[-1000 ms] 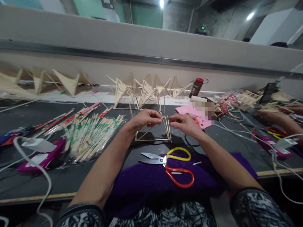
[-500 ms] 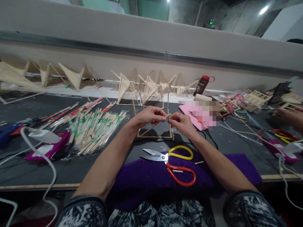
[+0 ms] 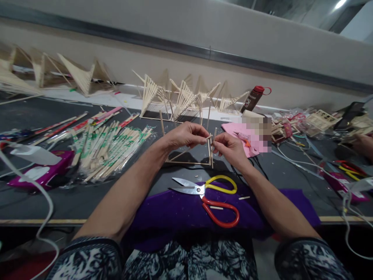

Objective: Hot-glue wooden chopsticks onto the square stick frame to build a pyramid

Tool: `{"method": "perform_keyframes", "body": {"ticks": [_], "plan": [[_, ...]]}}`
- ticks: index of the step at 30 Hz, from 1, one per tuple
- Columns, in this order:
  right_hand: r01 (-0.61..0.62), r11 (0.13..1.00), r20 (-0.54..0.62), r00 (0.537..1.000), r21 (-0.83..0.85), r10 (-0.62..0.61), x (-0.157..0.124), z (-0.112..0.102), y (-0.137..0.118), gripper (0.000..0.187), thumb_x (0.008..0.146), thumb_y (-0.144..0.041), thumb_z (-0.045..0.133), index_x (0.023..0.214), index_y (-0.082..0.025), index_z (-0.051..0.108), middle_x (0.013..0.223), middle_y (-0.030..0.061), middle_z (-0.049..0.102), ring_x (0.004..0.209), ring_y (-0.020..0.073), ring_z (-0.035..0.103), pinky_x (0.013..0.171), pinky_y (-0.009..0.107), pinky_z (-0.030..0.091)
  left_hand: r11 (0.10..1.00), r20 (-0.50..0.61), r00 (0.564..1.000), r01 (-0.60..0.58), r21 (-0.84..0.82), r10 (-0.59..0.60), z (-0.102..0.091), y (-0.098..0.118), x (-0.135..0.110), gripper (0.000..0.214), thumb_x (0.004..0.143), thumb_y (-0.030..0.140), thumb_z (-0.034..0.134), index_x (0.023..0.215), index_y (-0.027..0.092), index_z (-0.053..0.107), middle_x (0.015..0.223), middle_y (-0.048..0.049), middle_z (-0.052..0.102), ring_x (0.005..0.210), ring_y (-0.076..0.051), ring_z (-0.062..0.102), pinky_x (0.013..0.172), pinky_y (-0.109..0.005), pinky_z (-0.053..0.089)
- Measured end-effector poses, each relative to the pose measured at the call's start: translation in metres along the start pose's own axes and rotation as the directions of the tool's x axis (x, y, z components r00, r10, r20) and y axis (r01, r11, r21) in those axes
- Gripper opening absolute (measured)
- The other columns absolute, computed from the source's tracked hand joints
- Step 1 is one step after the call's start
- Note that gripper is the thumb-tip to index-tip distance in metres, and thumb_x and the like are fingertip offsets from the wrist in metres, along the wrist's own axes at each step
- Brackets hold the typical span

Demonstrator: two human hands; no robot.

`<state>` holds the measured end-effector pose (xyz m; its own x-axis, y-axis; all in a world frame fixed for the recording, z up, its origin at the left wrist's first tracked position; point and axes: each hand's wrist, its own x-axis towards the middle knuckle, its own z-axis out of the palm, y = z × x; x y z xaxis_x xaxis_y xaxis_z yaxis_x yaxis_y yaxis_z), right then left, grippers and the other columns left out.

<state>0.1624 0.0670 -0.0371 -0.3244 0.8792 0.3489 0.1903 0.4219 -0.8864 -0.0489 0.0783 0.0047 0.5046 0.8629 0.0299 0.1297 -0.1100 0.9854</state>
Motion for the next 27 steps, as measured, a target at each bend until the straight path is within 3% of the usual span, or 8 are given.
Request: {"method": "perform_keyframes", "body": {"ticks": [14,27], "plan": [[0.013,1.0,0.041,0.999,-0.005,-0.013,-0.0008,0.0016,-0.0003,0.021,0.084,-0.04,0.065,0.084,-0.02,0.061,0.066,-0.0029,0.061,0.058,0.0116,0.063,0.05,0.02,0.047,0.999,-0.03,0.999,-0.02,0.05,0.021,0.0006,0.001,-0.002,0.034,0.072,0.02,0.073,0.106,0.013,0.071,0.058,0.004,0.056,0.042,-0.003,0.042,0.04,-0.017,0.029],[0.034,0.999,0.06,0.998,-0.023,-0.032,-0.0005,0.0046,0.0001,0.019,0.086,-0.039,0.063,0.087,-0.02,0.062,0.066,-0.0028,0.061,0.059,0.0119,0.064,0.05,0.02,0.047,0.999,-0.009,0.999,-0.032,0.022,0.032,-0.0051,-0.0001,-0.0054,0.033,0.071,0.025,0.074,0.102,0.013,0.073,0.06,0.0019,0.06,0.043,-0.004,0.042,0.042,-0.018,0.029]]}}
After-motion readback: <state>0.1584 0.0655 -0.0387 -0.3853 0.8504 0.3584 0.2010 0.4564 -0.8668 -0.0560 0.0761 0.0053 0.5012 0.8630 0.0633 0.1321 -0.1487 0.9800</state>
